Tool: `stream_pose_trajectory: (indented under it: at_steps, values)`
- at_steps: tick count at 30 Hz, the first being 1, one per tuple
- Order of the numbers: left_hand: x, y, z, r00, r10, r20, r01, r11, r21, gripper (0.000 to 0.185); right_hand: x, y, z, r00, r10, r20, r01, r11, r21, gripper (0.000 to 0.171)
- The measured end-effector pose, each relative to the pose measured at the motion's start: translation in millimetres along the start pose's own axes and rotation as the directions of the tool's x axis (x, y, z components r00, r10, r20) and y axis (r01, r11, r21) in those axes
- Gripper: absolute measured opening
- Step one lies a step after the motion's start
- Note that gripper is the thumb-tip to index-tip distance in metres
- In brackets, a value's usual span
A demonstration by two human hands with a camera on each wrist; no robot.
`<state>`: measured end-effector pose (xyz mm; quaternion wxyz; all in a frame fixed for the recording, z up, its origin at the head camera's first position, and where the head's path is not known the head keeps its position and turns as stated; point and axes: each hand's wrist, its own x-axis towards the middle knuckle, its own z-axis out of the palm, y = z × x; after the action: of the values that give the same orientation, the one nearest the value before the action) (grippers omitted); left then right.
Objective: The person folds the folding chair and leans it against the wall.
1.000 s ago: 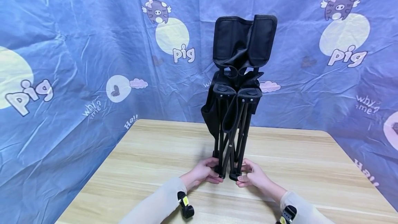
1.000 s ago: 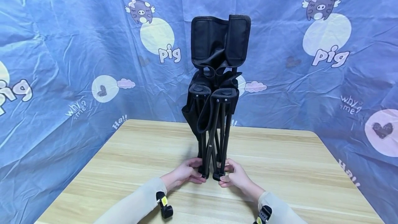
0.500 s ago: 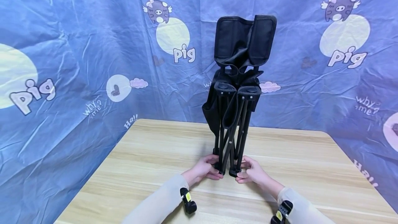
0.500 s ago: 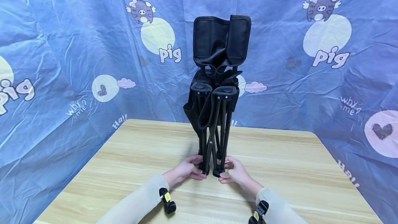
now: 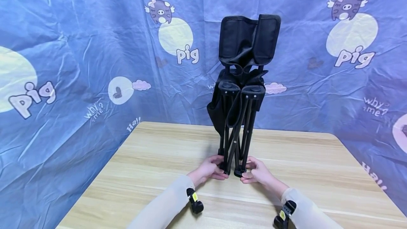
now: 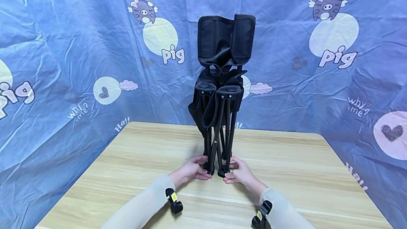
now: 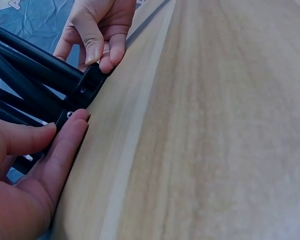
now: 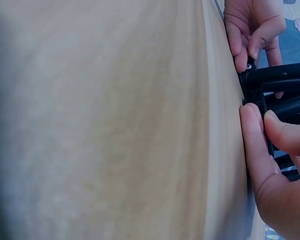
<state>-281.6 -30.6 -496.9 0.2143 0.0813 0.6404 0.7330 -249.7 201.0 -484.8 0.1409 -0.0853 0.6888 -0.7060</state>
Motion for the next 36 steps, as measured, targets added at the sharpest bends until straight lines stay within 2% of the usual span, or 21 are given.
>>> stream_pose_trajectory:
  at_steps: [10, 36]
  values:
    - [9.6, -1.6, -1.8, 1.0, 0.004, -0.005, -0.004, 1.0, -0.005, 0.068, 7, -1, -3, 1.0, -0.011, -0.011, 0.011, 1.0, -0.01, 0.054]
    - [26.0, 0.8, -2.4, 0.998, 0.028, -0.048, -0.029, 0.999, -0.016, 0.067, 23, -4, -4, 0.993, 0.022, -0.12, -0.023, 1.0, -0.003, 0.054]
